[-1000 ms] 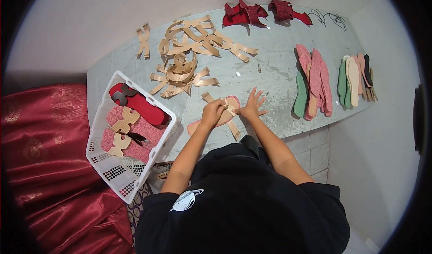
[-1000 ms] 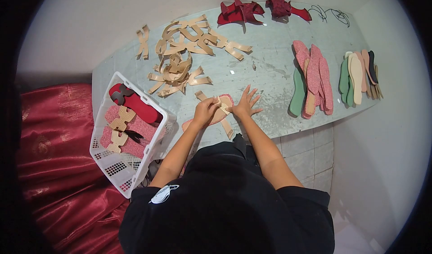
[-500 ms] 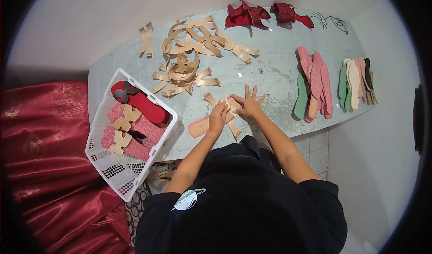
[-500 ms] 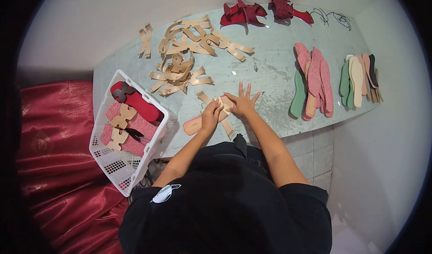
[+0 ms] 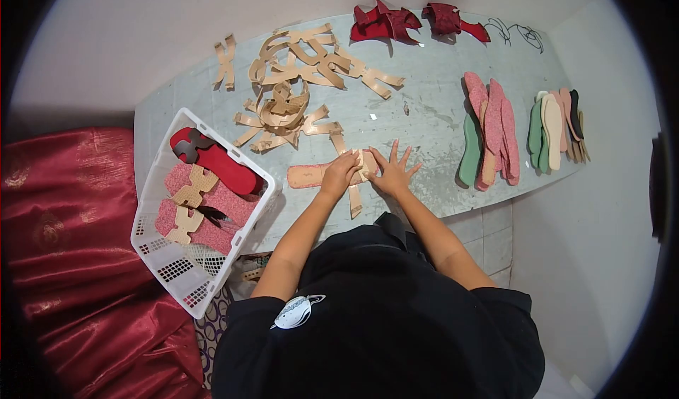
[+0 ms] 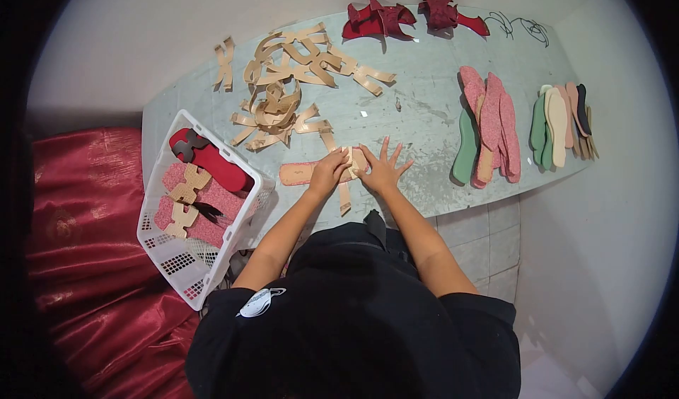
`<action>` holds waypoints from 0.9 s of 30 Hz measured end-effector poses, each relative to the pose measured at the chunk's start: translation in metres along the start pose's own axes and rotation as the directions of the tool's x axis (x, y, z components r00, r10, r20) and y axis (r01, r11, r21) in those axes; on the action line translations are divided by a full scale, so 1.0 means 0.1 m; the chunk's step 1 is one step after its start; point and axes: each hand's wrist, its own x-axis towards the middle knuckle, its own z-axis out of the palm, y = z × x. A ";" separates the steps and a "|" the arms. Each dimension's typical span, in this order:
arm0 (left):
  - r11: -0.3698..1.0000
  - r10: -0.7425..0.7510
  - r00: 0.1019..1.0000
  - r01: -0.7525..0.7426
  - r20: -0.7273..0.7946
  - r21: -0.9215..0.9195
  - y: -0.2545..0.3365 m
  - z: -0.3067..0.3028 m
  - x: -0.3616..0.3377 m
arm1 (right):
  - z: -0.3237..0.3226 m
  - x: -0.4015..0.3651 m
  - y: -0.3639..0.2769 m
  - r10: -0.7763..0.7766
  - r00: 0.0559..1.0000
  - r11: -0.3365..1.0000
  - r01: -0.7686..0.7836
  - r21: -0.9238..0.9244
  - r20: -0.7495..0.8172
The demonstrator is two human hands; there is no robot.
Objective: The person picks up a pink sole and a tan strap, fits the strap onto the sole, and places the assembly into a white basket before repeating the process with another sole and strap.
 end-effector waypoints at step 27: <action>0.993 0.062 0.998 -0.062 0.004 0.100 -0.02 0.07 -0.10 | 0.06 0.02 0.05 -0.028 0.999 0.999 0.027 -0.024 -0.033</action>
